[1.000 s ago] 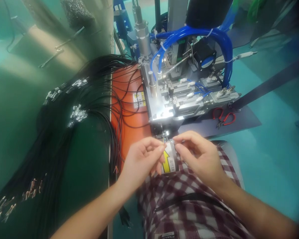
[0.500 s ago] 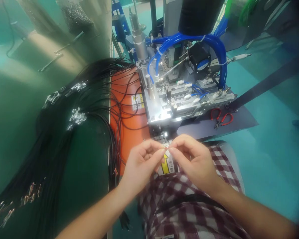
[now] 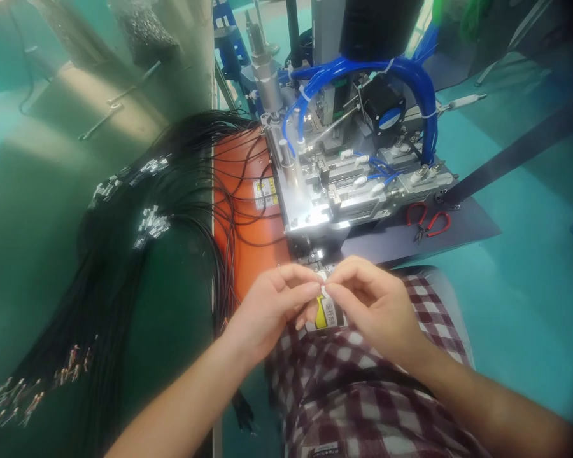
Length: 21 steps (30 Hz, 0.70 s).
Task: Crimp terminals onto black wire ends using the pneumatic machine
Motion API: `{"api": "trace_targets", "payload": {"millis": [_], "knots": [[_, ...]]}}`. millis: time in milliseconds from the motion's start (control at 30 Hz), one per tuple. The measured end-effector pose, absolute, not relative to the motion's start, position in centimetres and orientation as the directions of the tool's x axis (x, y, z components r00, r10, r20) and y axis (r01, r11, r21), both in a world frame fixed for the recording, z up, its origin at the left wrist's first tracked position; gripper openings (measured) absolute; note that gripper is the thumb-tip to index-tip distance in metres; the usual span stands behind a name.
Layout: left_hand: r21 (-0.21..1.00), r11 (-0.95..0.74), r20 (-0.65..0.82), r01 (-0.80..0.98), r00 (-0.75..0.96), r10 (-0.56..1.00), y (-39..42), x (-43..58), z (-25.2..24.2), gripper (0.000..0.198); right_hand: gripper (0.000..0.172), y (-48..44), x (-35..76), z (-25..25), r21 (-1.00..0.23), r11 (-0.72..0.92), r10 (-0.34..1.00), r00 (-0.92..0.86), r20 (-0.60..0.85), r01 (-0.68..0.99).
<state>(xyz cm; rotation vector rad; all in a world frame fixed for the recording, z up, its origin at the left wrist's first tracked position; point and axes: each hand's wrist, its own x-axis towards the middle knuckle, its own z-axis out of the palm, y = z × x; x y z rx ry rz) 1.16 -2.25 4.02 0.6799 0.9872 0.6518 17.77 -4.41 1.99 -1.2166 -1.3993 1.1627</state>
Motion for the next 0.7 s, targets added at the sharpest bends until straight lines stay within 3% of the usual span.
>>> {"api": "trace_targets", "payload": {"millis": [133,200,267,333,367,433,567,700], "knots": [[0.845,0.516,-0.48,-0.141,0.227,0.847,-3.1,1.8,3.8,0.015,0.015,-4.5,17.9,1.7,-0.867,0.383,0.924,-0.121,0.363,0.318],[0.911,0.402,-0.389,-0.096,0.123,0.913,-3.8,2.2,3.7,0.014,0.014,-4.6,17.7,1.7,-0.836,0.423,0.905,-0.126,0.406,0.35],[0.97,0.241,-0.241,-0.005,0.043,0.97,-4.4,2.5,3.6,0.011,0.015,-4.7,17.4,1.9,-0.929,0.253,0.968,-0.08,0.24,0.272],[0.989,0.12,-0.121,0.083,0.012,0.993,-4.7,2.7,3.8,0.009,0.017,-4.7,17.2,2.2,-0.993,-0.059,0.995,-0.073,-0.066,0.098],[0.989,0.11,-0.112,0.101,0.017,0.994,-4.6,2.7,3.9,0.009,0.018,-4.6,17.1,2.4,-0.982,-0.191,0.977,-0.098,-0.191,0.016],[0.978,0.2,-0.204,0.066,0.059,0.977,-4.2,2.7,4.3,0.01,0.02,-4.5,17.1,2.8,-0.945,-0.316,0.943,-0.139,-0.303,-0.087],[0.894,0.449,-0.44,-0.006,0.186,0.879,-3.0,2.5,4.8,0.016,0.017,-4.1,17.5,2.5,-0.978,-0.194,0.978,-0.099,-0.186,-0.075],[0.886,0.463,-0.455,-0.022,0.151,0.878,-2.7,2.4,4.3,0.016,0.015,-4.1,17.6,1.6,-0.999,-0.028,0.998,-0.057,-0.03,0.03]]}}
